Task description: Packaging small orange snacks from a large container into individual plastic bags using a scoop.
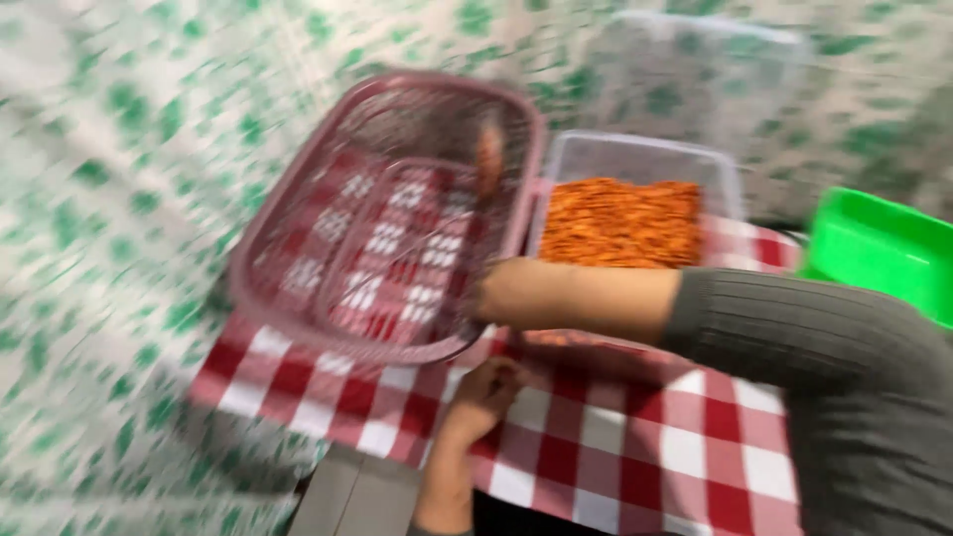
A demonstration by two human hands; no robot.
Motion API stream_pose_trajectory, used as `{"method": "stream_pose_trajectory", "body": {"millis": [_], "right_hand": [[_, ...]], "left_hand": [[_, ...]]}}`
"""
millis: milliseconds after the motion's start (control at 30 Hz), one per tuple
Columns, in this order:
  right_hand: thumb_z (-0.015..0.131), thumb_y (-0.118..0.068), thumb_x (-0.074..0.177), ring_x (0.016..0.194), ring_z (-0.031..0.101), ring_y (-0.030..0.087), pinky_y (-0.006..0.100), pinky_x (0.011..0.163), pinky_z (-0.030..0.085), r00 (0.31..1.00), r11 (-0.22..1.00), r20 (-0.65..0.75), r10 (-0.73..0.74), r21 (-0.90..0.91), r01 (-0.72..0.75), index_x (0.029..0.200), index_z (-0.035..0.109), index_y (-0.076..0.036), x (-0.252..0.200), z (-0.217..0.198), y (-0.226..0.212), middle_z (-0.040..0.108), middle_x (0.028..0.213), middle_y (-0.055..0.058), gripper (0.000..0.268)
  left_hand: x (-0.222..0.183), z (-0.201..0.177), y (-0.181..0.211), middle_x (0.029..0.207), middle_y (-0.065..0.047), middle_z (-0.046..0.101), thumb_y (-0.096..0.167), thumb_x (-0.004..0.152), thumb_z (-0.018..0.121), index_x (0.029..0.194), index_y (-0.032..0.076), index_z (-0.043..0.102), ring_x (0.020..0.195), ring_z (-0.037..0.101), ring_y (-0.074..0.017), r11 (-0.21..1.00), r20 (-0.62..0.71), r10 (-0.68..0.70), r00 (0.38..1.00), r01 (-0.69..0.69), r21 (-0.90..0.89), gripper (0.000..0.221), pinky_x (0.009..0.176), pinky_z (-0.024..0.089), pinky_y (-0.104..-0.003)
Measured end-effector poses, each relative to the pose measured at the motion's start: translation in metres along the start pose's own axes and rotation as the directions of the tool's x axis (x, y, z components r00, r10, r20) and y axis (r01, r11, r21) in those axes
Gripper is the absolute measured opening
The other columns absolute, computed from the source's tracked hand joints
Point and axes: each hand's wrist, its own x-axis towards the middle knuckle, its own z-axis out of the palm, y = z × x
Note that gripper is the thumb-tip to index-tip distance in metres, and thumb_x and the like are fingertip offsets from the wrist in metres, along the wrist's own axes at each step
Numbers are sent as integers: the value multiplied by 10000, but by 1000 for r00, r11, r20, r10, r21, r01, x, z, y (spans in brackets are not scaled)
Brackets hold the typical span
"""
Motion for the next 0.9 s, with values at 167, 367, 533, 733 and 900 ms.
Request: {"method": "stream_pose_trajectory", "body": {"millis": [167, 367, 533, 733, 900], "right_hand": [[638, -126, 862, 685, 730, 323, 489, 617, 582, 985, 988, 81, 150, -59, -145, 993, 684, -150, 5, 9, -5, 728, 718, 33, 141], [687, -304, 811, 1111, 654, 288, 489, 958, 498, 966, 974, -180, 186, -93, -204, 1127, 668, -185, -35, -42, -56, 699, 1116, 38, 338], [777, -373, 826, 1176, 621, 342, 513, 1072, 442, 925, 981, -329, 191, 84, -172, 1231, 609, -122, -163, -158, -141, 645, 1207, 120, 505], [801, -250, 902, 1164, 651, 354, 478, 986, 536, 726, 776, -310, 614, 402, -485, 1321, 615, -48, -325, -161, -214, 664, 1298, 162, 501], [768, -140, 867, 1126, 707, 219, 324, 1027, 517, -30, 216, -408, 913, 543, -812, 1263, 682, -29, -425, -105, -285, 734, 1236, 118, 420]], "left_hand": [[18, 3, -18, 804, -5, 779, 413, 861, 661, 967, 187, 724, 733, 744, -132, 998, -6, 19, 1000, -19, 62, 258, 694, 520, -281], [20, 4, -28, 644, -54, 716, 366, 885, 690, 941, 130, 634, 494, 603, -137, 995, -23, -96, 995, 95, -25, 248, 465, 436, -285], [28, 2, -61, 672, -118, 685, 258, 931, 675, 887, 29, 661, 476, 555, -160, 976, 58, 25, 998, -12, -217, 234, 405, 360, -286], [-11, 5, 3, 703, -86, 566, 176, 962, 673, 1106, 57, 651, 535, 488, -142, 953, 181, -11, 983, 65, -297, 189, 448, 387, -266], [-34, 19, 51, 752, 31, 580, 274, 932, 716, 1139, 117, 708, 676, 516, -84, 992, 344, 123, 931, -120, -29, 260, 642, 415, -236]]}}
